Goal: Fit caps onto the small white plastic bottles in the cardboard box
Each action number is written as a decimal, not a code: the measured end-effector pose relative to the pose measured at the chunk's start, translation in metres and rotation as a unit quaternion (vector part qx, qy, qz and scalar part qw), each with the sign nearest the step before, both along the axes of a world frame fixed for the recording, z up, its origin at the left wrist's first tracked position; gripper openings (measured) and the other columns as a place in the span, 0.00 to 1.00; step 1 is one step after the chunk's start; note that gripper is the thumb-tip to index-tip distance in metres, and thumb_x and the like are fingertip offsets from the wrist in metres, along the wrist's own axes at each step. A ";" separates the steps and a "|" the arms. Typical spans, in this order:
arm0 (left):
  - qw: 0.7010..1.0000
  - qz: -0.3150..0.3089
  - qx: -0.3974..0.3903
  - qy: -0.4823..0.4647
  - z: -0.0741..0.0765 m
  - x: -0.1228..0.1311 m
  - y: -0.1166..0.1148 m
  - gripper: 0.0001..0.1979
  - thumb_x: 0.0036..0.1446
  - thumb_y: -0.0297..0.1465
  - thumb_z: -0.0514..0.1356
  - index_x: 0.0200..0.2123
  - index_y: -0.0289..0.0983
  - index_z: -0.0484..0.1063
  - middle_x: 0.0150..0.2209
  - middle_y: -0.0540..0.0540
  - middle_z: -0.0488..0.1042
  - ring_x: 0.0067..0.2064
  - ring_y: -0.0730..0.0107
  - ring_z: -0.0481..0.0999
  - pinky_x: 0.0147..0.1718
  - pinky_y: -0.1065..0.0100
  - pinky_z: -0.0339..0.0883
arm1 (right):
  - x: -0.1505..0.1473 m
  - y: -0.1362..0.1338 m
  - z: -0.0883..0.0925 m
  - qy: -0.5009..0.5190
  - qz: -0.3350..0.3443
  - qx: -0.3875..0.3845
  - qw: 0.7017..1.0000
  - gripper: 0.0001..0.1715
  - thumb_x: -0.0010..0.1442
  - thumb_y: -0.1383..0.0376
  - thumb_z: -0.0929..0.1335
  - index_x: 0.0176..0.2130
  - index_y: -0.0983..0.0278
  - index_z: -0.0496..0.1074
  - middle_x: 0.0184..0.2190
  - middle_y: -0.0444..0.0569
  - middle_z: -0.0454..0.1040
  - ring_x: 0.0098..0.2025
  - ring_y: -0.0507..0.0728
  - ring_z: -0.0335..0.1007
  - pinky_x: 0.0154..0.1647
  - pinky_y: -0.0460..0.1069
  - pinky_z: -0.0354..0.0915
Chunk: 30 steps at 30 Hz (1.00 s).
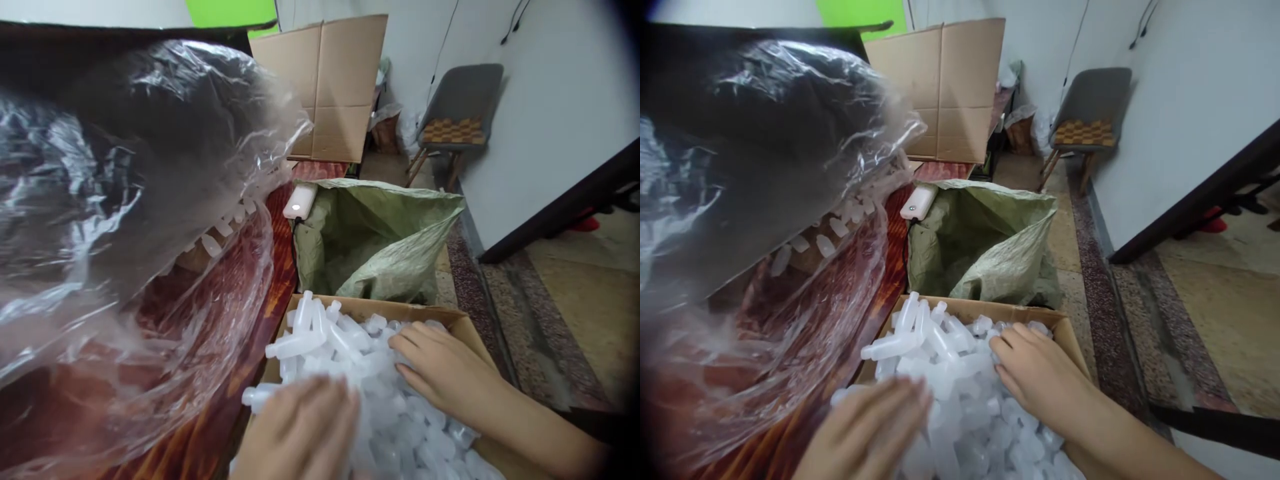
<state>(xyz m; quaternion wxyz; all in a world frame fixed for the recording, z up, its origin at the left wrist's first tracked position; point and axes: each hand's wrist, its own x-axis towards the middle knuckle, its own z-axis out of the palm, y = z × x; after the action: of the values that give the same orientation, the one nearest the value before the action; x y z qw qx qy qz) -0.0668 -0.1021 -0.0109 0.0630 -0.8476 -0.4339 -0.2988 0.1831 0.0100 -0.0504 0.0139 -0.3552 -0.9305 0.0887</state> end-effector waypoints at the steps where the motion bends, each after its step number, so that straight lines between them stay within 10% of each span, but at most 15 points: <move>1: 0.997 0.072 -0.022 0.020 0.001 -0.005 0.013 0.19 0.65 0.36 0.53 0.54 0.31 0.67 0.46 0.35 0.76 0.50 0.54 0.72 0.46 0.57 0.69 | 0.000 -0.001 0.001 -0.003 -0.002 0.001 1.000 0.03 0.61 0.69 0.66 0.35 0.62 0.65 0.34 0.48 0.68 0.38 0.63 0.64 0.37 0.58 0.60; 5: 0.967 0.218 -0.115 0.062 0.004 -0.020 0.047 0.20 0.64 0.36 0.54 0.56 0.33 0.66 0.52 0.35 0.72 0.52 0.48 0.70 0.47 0.49 0.67 | 0.000 -0.007 0.004 -0.014 -0.003 0.006 1.000 0.05 0.60 0.73 0.64 0.34 0.62 0.65 0.33 0.49 0.67 0.37 0.63 0.64 0.37 0.58 0.61; 14: 0.915 0.208 -0.330 -0.108 0.000 -0.035 0.047 0.19 0.66 0.40 0.49 0.47 0.34 0.72 0.47 0.38 0.74 0.49 0.54 0.71 0.49 0.53 0.65 | 0.005 -0.006 0.006 0.087 -0.028 0.043 0.995 0.12 0.67 0.66 0.59 0.46 0.62 0.69 0.37 0.52 0.70 0.38 0.60 0.69 0.39 0.55 0.65; 21: 0.912 0.207 -0.349 -0.051 0.010 -0.033 0.051 0.17 0.66 0.38 0.48 0.37 0.37 0.74 0.39 0.41 0.77 0.46 0.52 0.72 0.45 0.54 0.65 | 0.005 -0.006 0.004 0.087 -0.048 0.090 0.991 0.15 0.69 0.62 0.58 0.46 0.64 0.69 0.39 0.53 0.74 0.41 0.61 0.72 0.41 0.57 0.66; 30: 0.911 0.220 -0.347 0.043 0.013 -0.031 0.048 0.18 0.67 0.36 0.45 0.31 0.38 0.69 0.34 0.42 0.75 0.40 0.57 0.74 0.41 0.60 0.63 | 0.022 0.020 0.005 0.064 -0.234 0.175 0.954 0.17 0.69 0.61 0.55 0.42 0.66 0.68 0.40 0.59 0.78 0.40 0.64 0.76 0.37 0.55 0.70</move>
<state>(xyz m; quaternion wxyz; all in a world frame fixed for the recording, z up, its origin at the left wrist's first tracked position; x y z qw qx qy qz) -0.0974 -0.0537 0.0020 -0.1523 -0.7114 -0.6823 -0.0717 0.2053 0.0296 -0.0455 0.1556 -0.5482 -0.8196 -0.0591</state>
